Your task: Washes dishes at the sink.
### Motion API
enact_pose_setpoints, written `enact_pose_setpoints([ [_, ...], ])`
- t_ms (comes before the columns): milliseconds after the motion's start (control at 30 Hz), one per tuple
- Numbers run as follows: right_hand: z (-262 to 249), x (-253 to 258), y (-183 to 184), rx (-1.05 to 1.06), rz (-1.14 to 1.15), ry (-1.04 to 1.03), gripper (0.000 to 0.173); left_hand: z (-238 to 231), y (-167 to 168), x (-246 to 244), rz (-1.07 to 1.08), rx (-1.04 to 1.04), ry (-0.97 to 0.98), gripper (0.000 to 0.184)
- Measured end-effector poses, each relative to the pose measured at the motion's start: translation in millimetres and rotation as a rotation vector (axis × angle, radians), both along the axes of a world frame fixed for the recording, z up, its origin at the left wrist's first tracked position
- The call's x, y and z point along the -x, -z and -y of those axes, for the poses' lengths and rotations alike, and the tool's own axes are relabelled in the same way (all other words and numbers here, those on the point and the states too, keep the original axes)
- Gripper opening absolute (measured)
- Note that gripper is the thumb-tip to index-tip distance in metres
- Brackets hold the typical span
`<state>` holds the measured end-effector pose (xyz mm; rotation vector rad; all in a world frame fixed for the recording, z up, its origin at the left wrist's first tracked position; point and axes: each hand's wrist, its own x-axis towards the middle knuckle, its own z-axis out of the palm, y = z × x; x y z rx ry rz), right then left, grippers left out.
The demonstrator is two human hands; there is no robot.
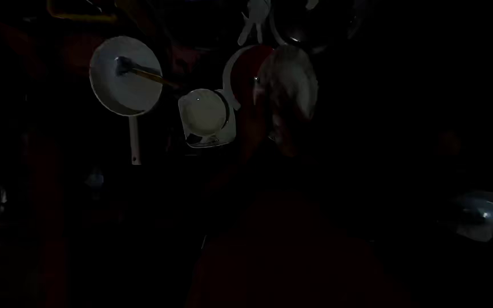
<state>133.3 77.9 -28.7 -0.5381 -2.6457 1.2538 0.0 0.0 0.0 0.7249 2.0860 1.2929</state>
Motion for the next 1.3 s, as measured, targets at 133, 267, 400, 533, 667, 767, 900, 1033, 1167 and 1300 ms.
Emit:
enact_pose_setpoints([
  [133,-43.7,-1.5,27.6,-0.238,0.16,0.197,0.072,18.1,-6.9,2.4,0.041,-0.096,0.048,0.043],
  [267,-32.4,40.2,-4.5,-0.175,-0.045,0.335,0.07,6.2,-0.1,-4.6,0.102,-0.109,0.072,0.042],
  [400,12.4,20.5,-2.8,-0.057,-0.055,0.033,0.062,12.7,-6.7,23.8,0.042,-0.195,-0.015,0.043],
  [533,-30.0,-18.0,19.6,-0.195,0.169,0.113,0.061,29.6,-5.3,35.1,0.193,-0.294,-0.073,0.037],
  [667,-81.7,-29.5,-3.5,0.343,-0.091,0.469,0.057,35.0,3.2,32.0,0.414,-0.301,-0.019,0.047],
  [767,-73.2,-50.2,-35.5,1.072,-0.302,0.538,0.03,25.8,12.0,37.4,0.431,-0.15,0.026,0.047],
  [900,-49.5,-57.2,-43.7,1.225,-0.25,0.628,0.031,0.6,24.1,32.7,-0.147,0.132,0.149,0.062],
  [1033,-54.4,-56.7,-61.1,1.022,-0.214,0.85,0.045,-0.5,24.0,-13.0,-0.597,0.235,0.461,0.095],
  [1167,-62.5,-60.3,-85.5,0.991,-0.299,1.038,0.035,0.5,13.7,-58.9,-0.71,-0.026,0.81,0.074],
  [1300,-23.8,-51.7,-86.6,0.639,-0.576,0.807,0.051,-14.5,-0.2,-76.0,-0.675,-0.404,0.587,0.043],
])
